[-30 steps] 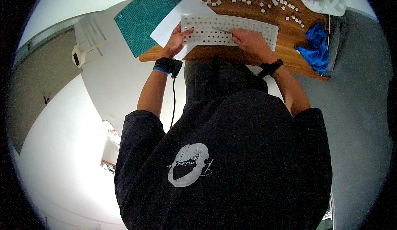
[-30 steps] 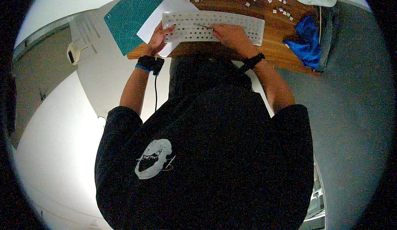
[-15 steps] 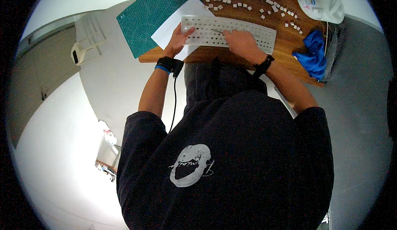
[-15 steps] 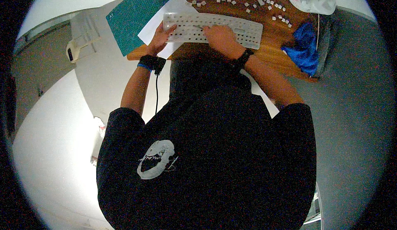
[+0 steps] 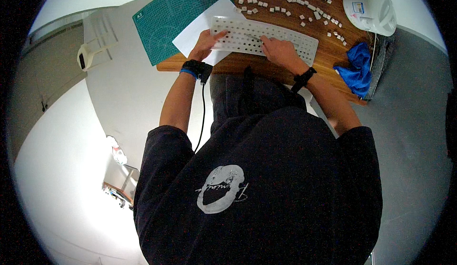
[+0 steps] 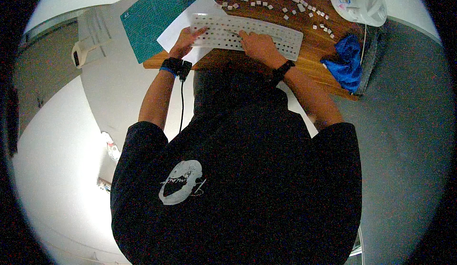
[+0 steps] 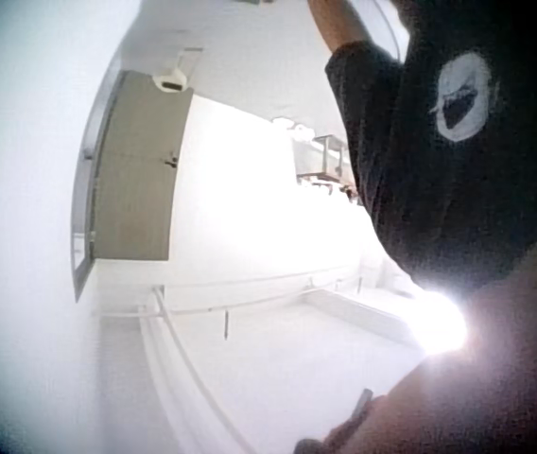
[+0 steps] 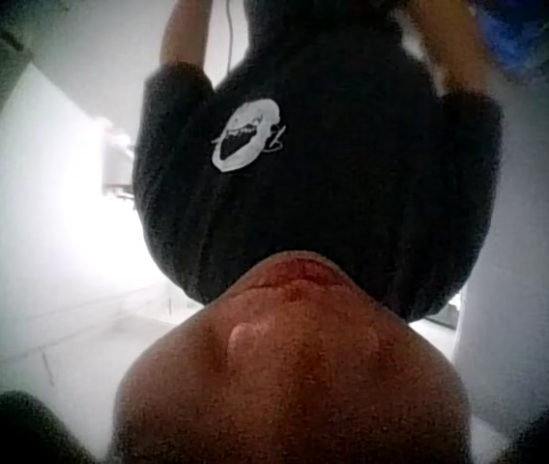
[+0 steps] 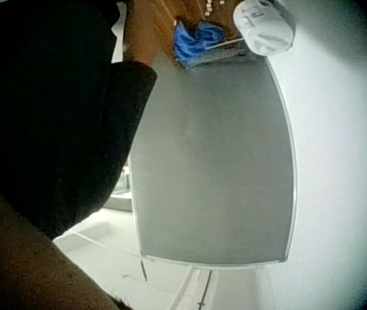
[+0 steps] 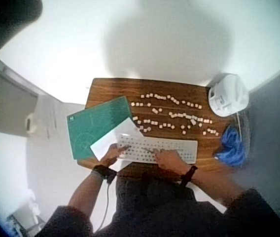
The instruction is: The person assembles a white keyboard by inserting individual keycaps into the keyboard base. They pick up keycaps from a wooden table and press them into place one by one, working across the keyboard surface.
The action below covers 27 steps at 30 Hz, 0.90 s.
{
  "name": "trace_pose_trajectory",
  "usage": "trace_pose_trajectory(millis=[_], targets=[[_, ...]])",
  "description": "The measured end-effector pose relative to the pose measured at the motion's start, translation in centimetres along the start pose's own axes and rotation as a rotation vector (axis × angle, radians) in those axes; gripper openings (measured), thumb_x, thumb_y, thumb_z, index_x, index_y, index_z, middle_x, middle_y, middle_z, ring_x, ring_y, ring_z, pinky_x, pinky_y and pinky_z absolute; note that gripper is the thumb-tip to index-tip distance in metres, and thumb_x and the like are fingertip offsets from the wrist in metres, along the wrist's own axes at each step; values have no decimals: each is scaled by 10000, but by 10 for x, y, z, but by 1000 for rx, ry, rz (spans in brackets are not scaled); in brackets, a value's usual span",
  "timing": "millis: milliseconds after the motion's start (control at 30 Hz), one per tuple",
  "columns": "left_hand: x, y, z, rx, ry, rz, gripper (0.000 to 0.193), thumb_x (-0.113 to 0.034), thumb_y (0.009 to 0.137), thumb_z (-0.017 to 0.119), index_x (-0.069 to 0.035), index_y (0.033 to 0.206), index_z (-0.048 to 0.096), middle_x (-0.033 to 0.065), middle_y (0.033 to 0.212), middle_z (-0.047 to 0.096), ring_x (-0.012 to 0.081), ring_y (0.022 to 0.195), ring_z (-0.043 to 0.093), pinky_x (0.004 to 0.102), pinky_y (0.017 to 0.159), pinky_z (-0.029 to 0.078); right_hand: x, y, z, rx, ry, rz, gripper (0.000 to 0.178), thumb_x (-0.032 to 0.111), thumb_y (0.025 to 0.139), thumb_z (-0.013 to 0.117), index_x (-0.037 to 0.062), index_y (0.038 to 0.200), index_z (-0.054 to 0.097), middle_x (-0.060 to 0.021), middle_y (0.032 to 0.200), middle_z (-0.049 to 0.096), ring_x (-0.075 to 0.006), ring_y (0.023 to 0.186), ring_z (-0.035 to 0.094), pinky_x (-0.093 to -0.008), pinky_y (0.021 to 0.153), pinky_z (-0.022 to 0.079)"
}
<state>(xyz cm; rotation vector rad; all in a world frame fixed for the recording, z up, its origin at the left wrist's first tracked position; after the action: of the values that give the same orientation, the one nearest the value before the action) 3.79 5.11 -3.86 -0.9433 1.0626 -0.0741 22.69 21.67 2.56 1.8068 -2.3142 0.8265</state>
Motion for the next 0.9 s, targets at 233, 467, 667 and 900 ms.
trace_pose_trajectory(millis=[233, 467, 667, 900], targets=[[2, 2, -1, 20, -24, 10, 439, -240, 894, 753, 64, 1184, 626, 144, 1109, 690, 230, 994, 662, 378, 905, 535, 1, -3, 0, -62, -14, -10, 305, 301, 1015, 481, 106, 1246, 522, -152, 796, 656, -351, 633, 641, -481, 525, 512], [3, 4, -3, -8, 15, -24, 465, -247, 893, 756, 53, 1217, 610, 140, 1131, 684, 239, 1005, 661, 378, 901, 537, 0, -4, 1, -148, 8, -28, 292, 288, 1017, 497, 97, 1237, 504, -138, 781, 654, -335, 614, 630, -465, 510, 502], [-4, 2, -1, -43, 138, 49, 419, -247, 888, 758, 54, 1161, 659, 136, 1080, 708, 216, 955, 676, 364, 864, 548, 3, 5, 3, -28, 13, -22, 288, 289, 1013, 496, 86, 1216, 513, -151, 768, 648, -343, 672, 642, -457, 561, 519], [-21, -4, 13, -122, 359, 177, 349, -266, 880, 765, 8, 1089, 713, 95, 989, 736, 168, 864, 691, 337, 789, 561, 9, 21, -12, 27, 46, -19, 270, 287, 995, 503, 51, 1120, 547, -180, 753, 640, -381, 704, 639, -515, 613, 510]])
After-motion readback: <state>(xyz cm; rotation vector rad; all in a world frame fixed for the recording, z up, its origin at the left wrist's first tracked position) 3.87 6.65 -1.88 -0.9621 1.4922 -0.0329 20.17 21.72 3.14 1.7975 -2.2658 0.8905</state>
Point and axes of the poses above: each hand's wrist, its own y-axis towards the middle knuckle, its own z-axis out of the palm, x = y × z, the point moved 7 cm from there along y, towards the middle knuckle
